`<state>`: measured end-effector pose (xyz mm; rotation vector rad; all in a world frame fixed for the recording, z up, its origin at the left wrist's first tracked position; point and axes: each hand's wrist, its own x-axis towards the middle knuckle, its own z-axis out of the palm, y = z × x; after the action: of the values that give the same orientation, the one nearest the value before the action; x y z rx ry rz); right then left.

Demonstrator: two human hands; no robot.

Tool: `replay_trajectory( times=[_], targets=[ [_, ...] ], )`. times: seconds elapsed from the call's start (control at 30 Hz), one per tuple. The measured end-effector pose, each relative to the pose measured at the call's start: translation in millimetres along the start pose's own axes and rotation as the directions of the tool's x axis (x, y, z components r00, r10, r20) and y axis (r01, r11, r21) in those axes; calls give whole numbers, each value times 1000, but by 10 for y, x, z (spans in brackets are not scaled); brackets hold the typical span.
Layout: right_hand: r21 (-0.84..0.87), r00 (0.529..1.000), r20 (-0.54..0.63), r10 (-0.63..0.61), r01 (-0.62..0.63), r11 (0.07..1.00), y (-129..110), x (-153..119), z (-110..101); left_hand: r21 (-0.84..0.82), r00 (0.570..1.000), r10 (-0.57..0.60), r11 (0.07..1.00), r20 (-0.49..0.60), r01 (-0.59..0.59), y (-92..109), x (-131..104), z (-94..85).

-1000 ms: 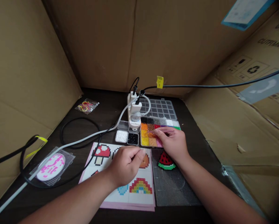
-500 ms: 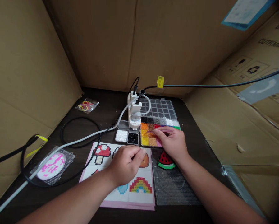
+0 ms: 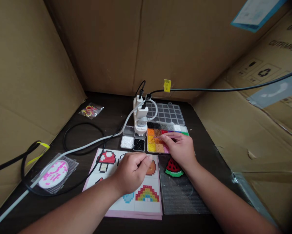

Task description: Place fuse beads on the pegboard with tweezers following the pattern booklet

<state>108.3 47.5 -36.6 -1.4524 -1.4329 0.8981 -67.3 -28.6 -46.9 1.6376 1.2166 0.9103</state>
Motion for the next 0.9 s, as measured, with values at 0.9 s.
replay_trajectory(
  times=[0.9],
  targets=[
    [165,909,-392,143,-83,983,292,-736,-1200,-25,998,-61,998,15,62,-18,4,-1]
  ],
)
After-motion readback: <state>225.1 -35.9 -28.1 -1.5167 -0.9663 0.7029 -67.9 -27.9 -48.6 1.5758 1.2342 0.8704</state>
